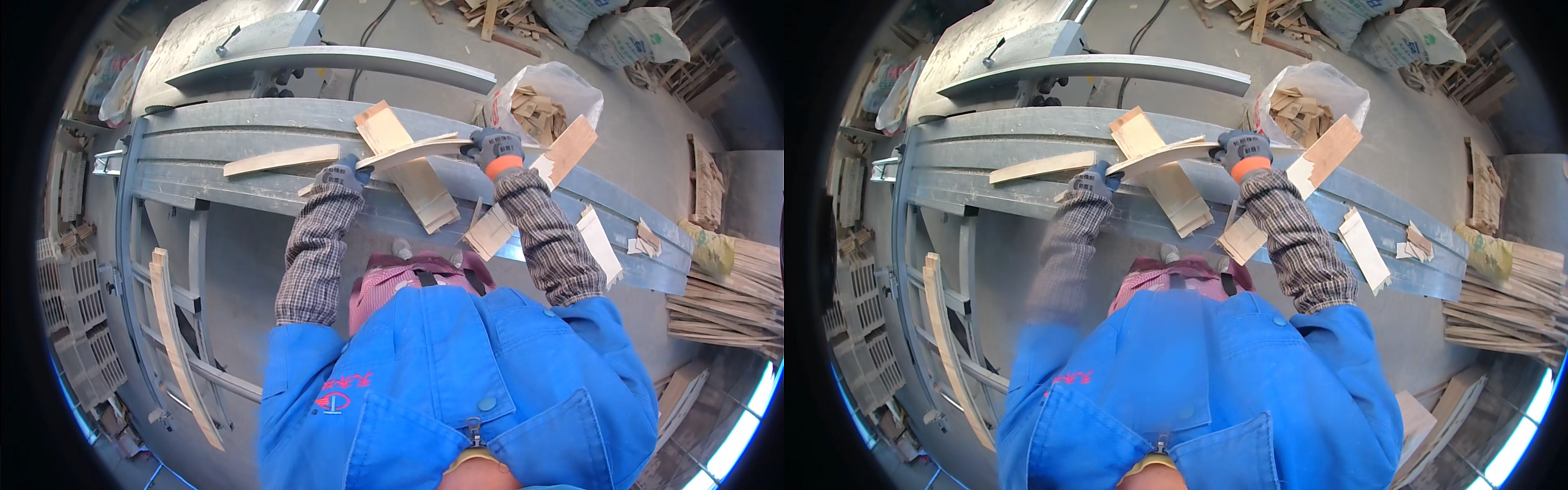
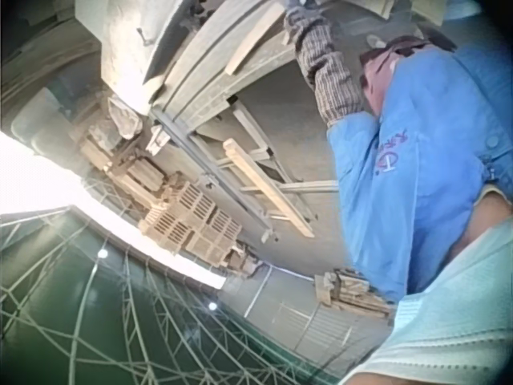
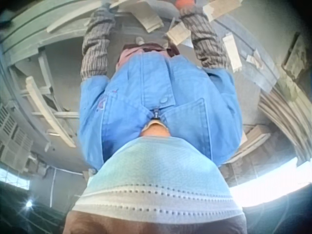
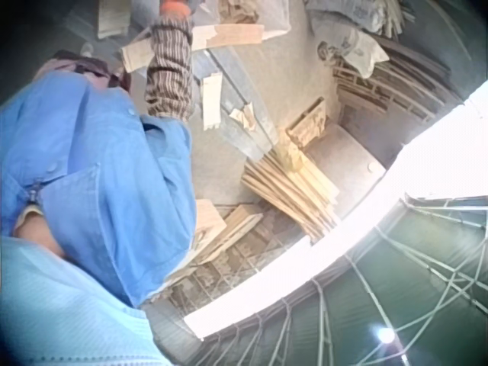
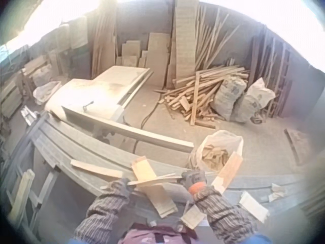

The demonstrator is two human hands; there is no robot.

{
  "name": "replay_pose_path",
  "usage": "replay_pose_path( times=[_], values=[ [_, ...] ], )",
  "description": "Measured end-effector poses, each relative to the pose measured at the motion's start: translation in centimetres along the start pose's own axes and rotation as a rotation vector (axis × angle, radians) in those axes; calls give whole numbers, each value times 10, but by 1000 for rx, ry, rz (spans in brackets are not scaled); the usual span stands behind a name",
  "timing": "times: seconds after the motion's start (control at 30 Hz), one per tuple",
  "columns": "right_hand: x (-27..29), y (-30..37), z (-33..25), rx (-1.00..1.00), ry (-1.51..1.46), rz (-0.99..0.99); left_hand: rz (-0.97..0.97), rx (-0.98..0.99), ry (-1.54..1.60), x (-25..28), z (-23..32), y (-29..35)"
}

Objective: The person picks up small wooden pieces from a workbench, inspects them, and places them into a white plastic bag. The person also handles larger planks and stacks them on the bench. The task involves sorting and organizing wood pieces in a workshop.

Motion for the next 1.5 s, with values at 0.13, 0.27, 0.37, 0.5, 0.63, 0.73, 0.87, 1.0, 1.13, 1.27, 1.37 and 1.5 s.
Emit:
replay_pose_path(
  times=[0.13, 0.27, 0.37, 0.5, 0.63, 0.73, 0.87, 1.0, 1.13, 1.27, 1.37, 1.5],
  values=[
    [-17, 12, 3, 13, -35, 156, 18, 8, 6, 2, 1, 5],
    [-13, 39, -5, -65, -4, 0, 33, -24, -18, 4, 3, 7],
    [-18, 48, -8, -141, -3, 0, 62, -29, -3, 4, 2, 10],
    [-13, 64, -16, -234, -16, -61, 44, -48, -19, 0, 0, 8],
    [-22, 68, -17, -247, 0, -31, 54, -69, -49, -4, -1, 4],
    [-22, 70, -17, -307, -13, -38, 60, -78, -37, -4, 2, 7],
    [-18, 67, -13, -315, -29, -26, 43, -4, -47, -13, 9, 11],
    [-9, 60, -16, -357, -16, -26, 13, 25, -23, -5, 16, 10],
    [-10, 60, -17, -371, -9, -28, 4, 32, -6, 8, 27, 13],
    [-3, 62, -18, -395, -23, -48, -44, 45, 8, 6, 26, 8],
    [-1, 59, -21, -384, -21, -57, -41, 57, 13, 6, 26, 10],
    [0, 60, -24, -402, -29, -42, -91, 79, 11, 4, 24, 8]
  ],
)
Point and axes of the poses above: each hand's wrist, its own y-axis away from the middle knuckle, its own x-axis out of the back of the hand, z = x × y, the point moved 3 cm from there along -y, towards the middle knuckle, and after that the axes turned 12 degrees about -x, right-handed, at the moved point
